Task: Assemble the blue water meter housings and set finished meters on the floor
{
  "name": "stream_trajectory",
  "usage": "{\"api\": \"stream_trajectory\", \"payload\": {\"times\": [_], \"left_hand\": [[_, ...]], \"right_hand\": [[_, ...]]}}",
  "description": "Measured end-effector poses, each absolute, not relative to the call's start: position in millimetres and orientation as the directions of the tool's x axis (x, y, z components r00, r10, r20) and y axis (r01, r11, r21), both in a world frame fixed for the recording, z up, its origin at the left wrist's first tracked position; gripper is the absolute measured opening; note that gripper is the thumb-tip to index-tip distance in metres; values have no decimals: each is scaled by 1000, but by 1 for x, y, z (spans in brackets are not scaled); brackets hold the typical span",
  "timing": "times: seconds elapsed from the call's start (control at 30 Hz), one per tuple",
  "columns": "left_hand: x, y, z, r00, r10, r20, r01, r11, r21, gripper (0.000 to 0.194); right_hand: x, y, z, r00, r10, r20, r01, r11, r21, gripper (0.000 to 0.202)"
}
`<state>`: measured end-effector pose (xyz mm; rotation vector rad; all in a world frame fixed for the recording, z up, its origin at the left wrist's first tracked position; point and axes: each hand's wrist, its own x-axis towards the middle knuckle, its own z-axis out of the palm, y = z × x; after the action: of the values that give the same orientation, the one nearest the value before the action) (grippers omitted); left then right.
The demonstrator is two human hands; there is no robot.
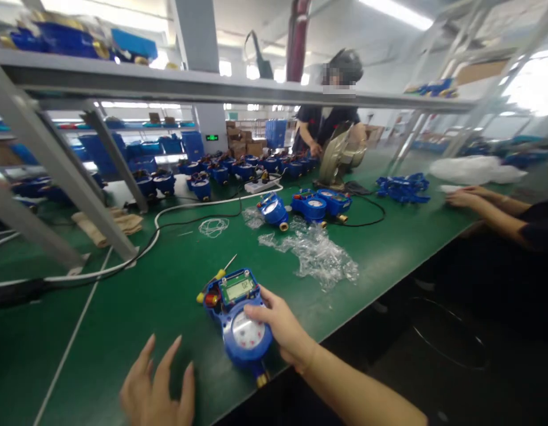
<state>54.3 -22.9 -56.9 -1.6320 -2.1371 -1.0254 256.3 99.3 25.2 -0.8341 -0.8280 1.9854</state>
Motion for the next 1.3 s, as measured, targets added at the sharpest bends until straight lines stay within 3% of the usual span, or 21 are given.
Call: {"api": "stream_trajectory", "payload": {"times": [0.17, 0.37, 0.5, 0.57, 0.63, 0.7, 0.77, 0.87, 0.93, 1.03, 1.1, 1.2, 1.3], "left_hand": [[64, -24, -39, -316, 758, 571, 919, 96, 382, 37], [66, -29, -27, -256, 790, 557, 893, -26, 448, 42], [74, -34, -11, -179, 789, 587, 892, -122, 436, 40], [84, -33, -1, -78, 776, 626, 907, -205, 368, 40], [94, -30, 9, 4, 752, 659, 913, -271, 304, 39], [102, -27, 15, 54, 738, 672, 914, -307, 265, 39], [107, -25, 19, 85, 755, 650, 917, -315, 246, 40], [107, -26, 23, 93, 776, 624, 924, -301, 236, 40], [104, -24, 26, -10, 778, 628, 925, -231, 301, 35], [99, -11, 29, -322, 764, 560, 852, -23, 522, 31], [97, 3, 28, -467, 757, 458, 745, 58, 664, 39], [98, 23, 24, -536, 780, 325, 604, 85, 792, 60], [102, 32, 23, -591, 761, 267, 512, 100, 853, 71]], "right_hand": [[232, 96, 17, -483, 810, -334, -338, -524, -782, 59], [236, 84, 11, -475, 834, -280, -258, -436, -862, 73], [255, 82, 1, -448, 859, -248, -216, -373, -902, 66], [263, 96, -5, -405, 900, -159, -139, -233, -962, 55], [266, 120, -9, -340, 940, 9, 46, 26, -999, 41], [260, 149, -12, -360, 920, 155, 261, 259, -930, 33], [246, 176, -15, -456, 870, 185, 358, 370, -857, 33], [222, 203, -19, -560, 812, 165, 345, 410, -845, 33], [212, 212, -19, -557, 815, 160, 349, 404, -845, 28], [212, 204, -10, -466, 866, 180, 347, 366, -864, 33], [219, 184, 1, -402, 888, 223, 256, 343, -904, 42], [231, 141, 16, -423, 878, 222, 81, 281, -956, 55], [237, 104, 22, -530, 837, 136, 46, 189, -981, 71]]}}
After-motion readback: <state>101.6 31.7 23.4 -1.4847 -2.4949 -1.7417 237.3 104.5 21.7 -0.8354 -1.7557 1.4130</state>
